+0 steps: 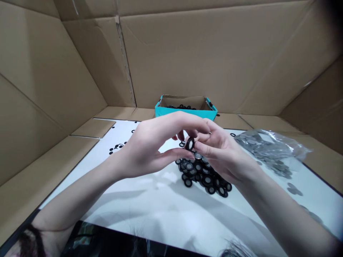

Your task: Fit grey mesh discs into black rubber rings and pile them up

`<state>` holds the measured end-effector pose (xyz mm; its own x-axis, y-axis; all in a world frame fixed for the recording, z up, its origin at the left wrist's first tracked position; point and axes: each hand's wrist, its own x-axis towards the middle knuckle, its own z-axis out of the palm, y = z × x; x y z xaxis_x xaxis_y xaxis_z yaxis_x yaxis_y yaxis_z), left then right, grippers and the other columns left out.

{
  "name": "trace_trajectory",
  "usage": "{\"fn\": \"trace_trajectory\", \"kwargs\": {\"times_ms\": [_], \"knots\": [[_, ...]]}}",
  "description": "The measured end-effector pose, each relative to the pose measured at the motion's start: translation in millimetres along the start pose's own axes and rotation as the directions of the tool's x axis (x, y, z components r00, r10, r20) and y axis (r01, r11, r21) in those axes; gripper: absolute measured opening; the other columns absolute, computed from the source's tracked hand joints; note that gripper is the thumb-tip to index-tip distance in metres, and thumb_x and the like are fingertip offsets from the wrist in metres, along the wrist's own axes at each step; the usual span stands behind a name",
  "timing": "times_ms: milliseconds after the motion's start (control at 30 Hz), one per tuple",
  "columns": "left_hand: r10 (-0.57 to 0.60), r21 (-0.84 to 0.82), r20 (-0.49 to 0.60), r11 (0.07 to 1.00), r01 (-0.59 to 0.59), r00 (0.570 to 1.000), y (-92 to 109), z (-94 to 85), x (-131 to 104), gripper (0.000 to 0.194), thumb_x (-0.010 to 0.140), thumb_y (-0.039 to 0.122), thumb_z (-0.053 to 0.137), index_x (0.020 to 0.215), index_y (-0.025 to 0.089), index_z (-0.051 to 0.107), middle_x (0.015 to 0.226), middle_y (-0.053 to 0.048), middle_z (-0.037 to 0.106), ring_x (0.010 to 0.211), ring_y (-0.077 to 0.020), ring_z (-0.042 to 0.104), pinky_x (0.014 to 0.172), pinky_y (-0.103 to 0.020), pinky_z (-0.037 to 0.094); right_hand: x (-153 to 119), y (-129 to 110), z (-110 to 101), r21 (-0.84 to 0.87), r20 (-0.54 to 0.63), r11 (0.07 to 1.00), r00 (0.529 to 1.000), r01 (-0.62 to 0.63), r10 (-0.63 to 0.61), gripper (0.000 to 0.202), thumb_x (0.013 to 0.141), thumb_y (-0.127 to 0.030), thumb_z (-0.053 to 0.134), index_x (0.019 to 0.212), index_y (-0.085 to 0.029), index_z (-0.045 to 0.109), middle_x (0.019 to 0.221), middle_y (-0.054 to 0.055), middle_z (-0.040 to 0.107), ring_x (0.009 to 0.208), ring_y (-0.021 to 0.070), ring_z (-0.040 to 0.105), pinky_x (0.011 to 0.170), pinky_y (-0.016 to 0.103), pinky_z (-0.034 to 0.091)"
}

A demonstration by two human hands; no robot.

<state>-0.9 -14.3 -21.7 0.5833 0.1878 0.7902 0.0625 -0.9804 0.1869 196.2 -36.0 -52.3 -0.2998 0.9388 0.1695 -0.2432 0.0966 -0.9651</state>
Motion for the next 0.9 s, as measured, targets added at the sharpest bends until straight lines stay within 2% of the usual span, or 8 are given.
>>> {"fn": "trace_trajectory", "kwargs": {"times_ms": [133,333,467,533,633,700,800,900], "knots": [[0.022,0.047,0.005,0.999,-0.022,1.0,1.5,0.1,1.2,0.032,0.087,0.011,0.07,0.115,0.021,0.058,0.108,-0.002,0.074,0.089,-0.0115,0.07,0.079,-0.022,0.06,0.3,-0.9,0.8,0.008,0.036,0.999,0.999,0.034,-0.034,0.044,0.069,-0.04,0.086,0.093,-0.026,0.051,0.082,-0.002,0.067,0.07,0.0136,0.058,0.065,0.029,0.045],[0.014,0.032,0.089,0.999,-0.017,0.996,-1.4,2.9,-1.0,0.033,0.085,0.013,0.072,0.115,0.018,0.058,0.11,-0.005,0.072,0.094,-0.0148,0.068,0.085,-0.027,0.057,-1.3,-1.2,2.0,0.006,0.063,0.998,0.996,0.063,-0.064,0.037,0.076,-0.024,0.081,0.095,-0.027,0.05,0.077,-0.006,0.062,0.062,0.0083,0.053,0.057,0.022,0.042],[-0.016,0.086,0.098,0.996,0.007,0.995,-1.5,4.6,-2.5,0.032,0.086,0.001,0.064,0.111,0.019,0.06,0.105,-0.002,0.073,0.088,-0.0124,0.065,0.082,-0.026,0.055,-2.2,-0.2,0.7,-0.038,0.088,0.995,0.992,0.091,-0.087,0.033,0.081,-0.021,0.077,0.098,-0.026,0.05,0.077,-0.006,0.059,0.058,0.0061,0.047,0.053,0.02,0.039],[-0.035,0.072,0.144,0.997,0.025,0.989,-0.8,2.5,-2.2,0.037,0.086,-0.003,0.058,0.113,0.021,0.059,0.108,0.0,0.072,0.088,-0.012,0.063,0.081,-0.026,0.054,-2.2,0.3,0.7,-0.057,0.115,0.992,0.988,0.113,-0.106,0.031,0.082,-0.021,0.076,0.098,-0.026,0.049,0.074,-0.007,0.057,0.059,0.0064,0.048,0.053,0.02,0.04],[-0.082,0.025,0.265,0.997,0.078,0.961,-0.6,-3.2,-0.1,0.042,0.088,-0.002,0.051,0.122,0.023,0.056,0.115,-0.001,0.071,0.098,-0.0149,0.061,0.083,-0.027,0.055,-1.5,0.8,1.3,-0.07,0.148,0.987,0.98,0.146,-0.134,0.029,0.084,-0.021,0.074,0.098,-0.026,0.049,0.07,-0.008,0.05,0.062,0.0073,0.049,0.056,0.02,0.043],[-0.077,-0.006,0.308,0.997,0.083,0.948,-1.8,-5.7,1.4,0.042,0.091,0.0,0.049,0.126,0.023,0.054,0.119,-0.003,0.07,0.102,-0.0162,0.062,0.087,-0.029,0.054,-0.9,1.2,1.5,-0.085,0.142,0.985,0.981,0.149,-0.136,0.029,0.085,-0.023,0.074,0.098,-0.027,0.048,0.071,-0.007,0.049,0.063,0.0078,0.048,0.057,0.021,0.044],[0.002,-0.044,0.293,0.999,0.012,0.956,-4.8,-4.1,1.9,0.041,0.091,0.009,0.059,0.128,0.023,0.052,0.119,-0.005,0.07,0.099,-0.0173,0.065,0.094,-0.034,0.051,-0.6,1.8,1.2,-0.131,0.112,0.981,0.986,0.141,-0.127,0.035,0.081,-0.028,0.078,0.099,-0.027,0.047,0.076,-0.006,0.052,0.065,0.0091,0.05,0.056,0.022,0.043],[-0.042,-0.005,0.271,0.999,0.045,0.962,-6.2,-0.6,1.1,0.043,0.089,0.005,0.059,0.127,0.025,0.054,0.114,-0.002,0.072,0.097,-0.0164,0.065,0.094,-0.034,0.051,-1.2,2.5,0.8,-0.185,0.103,0.972,0.986,0.147,-0.13,0.036,0.081,-0.031,0.078,0.1,-0.028,0.047,0.075,-0.005,0.052,0.063,0.0102,0.05,0.055,0.024,0.042]]}}
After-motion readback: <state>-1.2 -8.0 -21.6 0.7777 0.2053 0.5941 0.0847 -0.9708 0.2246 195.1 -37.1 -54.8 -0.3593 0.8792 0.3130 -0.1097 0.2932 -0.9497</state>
